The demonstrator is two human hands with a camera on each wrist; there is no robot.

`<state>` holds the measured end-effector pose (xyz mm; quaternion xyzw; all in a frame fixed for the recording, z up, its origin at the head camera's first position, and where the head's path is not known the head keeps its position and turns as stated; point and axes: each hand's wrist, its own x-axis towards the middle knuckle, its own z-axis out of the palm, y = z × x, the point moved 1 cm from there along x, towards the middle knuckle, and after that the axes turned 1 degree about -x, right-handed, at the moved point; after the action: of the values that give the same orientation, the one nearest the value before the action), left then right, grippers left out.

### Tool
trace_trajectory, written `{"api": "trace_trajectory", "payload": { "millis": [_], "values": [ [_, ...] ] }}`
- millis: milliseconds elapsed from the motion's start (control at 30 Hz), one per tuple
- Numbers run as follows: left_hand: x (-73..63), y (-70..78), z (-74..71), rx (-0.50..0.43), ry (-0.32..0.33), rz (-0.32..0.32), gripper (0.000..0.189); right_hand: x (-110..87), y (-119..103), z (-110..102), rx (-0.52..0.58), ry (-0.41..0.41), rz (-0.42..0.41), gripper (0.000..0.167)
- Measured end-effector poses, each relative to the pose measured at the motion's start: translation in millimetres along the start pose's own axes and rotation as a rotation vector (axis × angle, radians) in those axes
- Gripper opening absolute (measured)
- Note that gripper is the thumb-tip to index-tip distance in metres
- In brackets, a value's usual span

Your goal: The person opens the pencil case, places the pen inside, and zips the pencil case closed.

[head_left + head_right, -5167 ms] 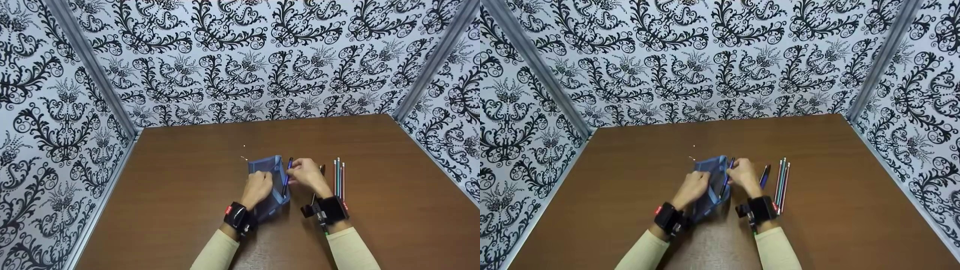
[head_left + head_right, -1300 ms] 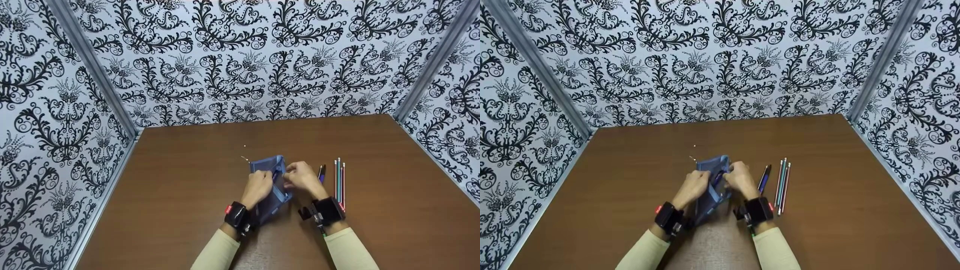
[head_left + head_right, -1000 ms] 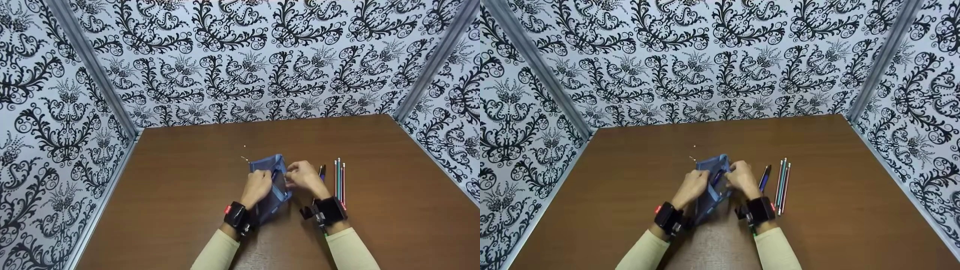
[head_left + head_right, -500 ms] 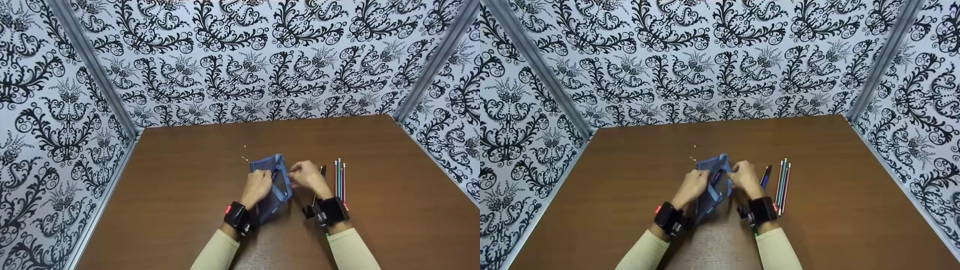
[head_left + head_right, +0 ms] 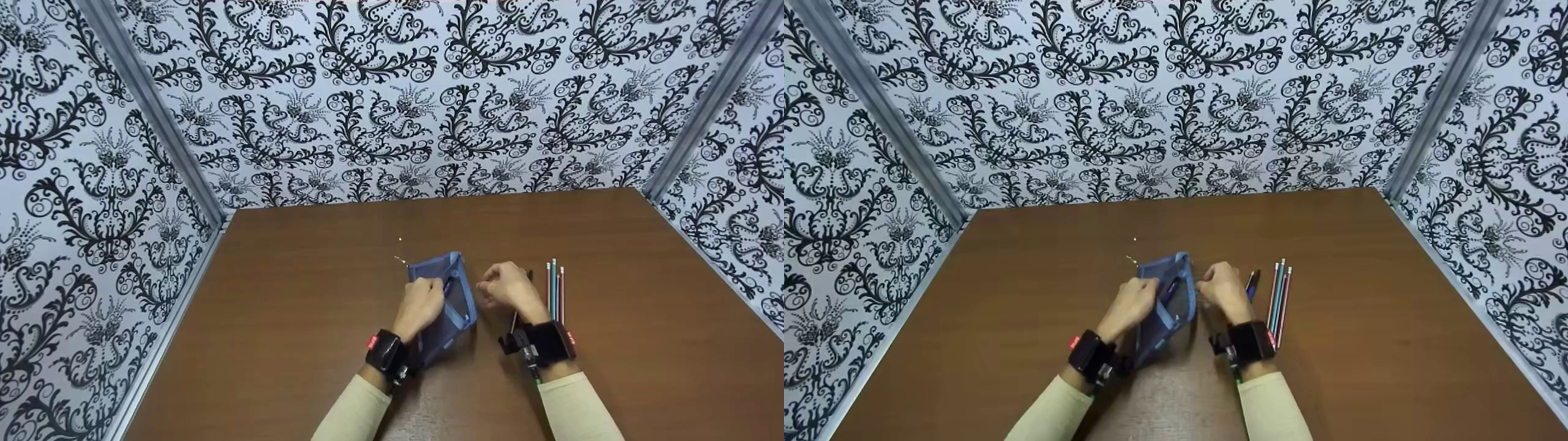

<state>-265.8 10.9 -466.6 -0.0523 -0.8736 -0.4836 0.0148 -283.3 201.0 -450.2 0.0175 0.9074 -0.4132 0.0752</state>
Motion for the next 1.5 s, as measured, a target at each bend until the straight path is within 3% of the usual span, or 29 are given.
{"api": "trace_trajectory", "payload": {
  "millis": [467,700,967,1267,1500],
  "values": [
    [1.0,0.2,-0.1,0.010,0.000,0.017,0.041,0.9,10,-12,-0.122,0.062,0.017,0.018],
    [2.1,0.1,-0.5,0.078,0.017,0.063,0.042,0.7,13,-16,-0.141,0.071,0.056,0.018],
    [2.3,-0.4,-0.3,0.078,0.013,0.045,0.042,0.9,18,-19,-0.186,0.067,0.065,0.020],
    [1.1,0.2,-0.4,0.054,-0.004,0.022,0.041,0.7,22,-19,-0.283,0.117,0.036,0.019],
    [0.7,-1.9,0.6,0.028,-0.013,0.016,0.041,1.2,24,-19,-0.283,0.109,0.046,0.022]
  ]
}}
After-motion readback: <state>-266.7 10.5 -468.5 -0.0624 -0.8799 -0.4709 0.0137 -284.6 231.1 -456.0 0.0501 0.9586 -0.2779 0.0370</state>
